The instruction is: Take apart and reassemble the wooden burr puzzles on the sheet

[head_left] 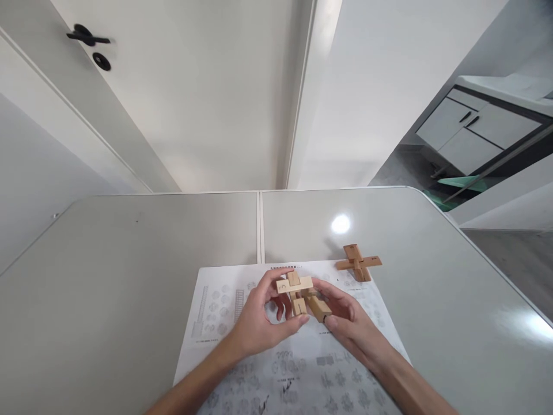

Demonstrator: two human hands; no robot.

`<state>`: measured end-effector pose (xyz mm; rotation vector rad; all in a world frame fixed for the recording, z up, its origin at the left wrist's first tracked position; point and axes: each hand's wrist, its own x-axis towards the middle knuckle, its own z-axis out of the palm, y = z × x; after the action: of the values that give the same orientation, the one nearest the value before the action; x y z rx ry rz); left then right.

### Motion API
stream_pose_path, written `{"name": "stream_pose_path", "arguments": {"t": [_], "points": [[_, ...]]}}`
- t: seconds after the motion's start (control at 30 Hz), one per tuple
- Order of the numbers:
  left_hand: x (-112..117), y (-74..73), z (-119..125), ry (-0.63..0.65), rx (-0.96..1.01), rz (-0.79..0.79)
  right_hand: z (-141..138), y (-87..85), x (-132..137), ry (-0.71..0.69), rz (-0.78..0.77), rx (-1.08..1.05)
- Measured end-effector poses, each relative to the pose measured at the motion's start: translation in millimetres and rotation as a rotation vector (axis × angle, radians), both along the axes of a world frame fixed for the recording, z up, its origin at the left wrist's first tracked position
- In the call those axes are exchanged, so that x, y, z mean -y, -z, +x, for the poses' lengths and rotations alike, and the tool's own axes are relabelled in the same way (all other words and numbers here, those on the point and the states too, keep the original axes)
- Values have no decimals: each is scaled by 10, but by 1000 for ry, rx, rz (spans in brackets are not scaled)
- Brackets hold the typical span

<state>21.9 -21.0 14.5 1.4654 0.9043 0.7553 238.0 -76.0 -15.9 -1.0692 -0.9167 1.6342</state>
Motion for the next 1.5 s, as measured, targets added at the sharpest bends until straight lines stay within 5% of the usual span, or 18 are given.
{"name": "stream_pose_path", "arguments": {"t": [1.0,1.23,1.5], "points": [[-17,162,-28,299,-26,227,89,-89,-43,-237,13,-58],[-35,229,-41,251,-52,337,23,-74,-42,-179,43,-56],[-38,145,-17,226,9,215,69,-18,73,-90,192,303]]}}
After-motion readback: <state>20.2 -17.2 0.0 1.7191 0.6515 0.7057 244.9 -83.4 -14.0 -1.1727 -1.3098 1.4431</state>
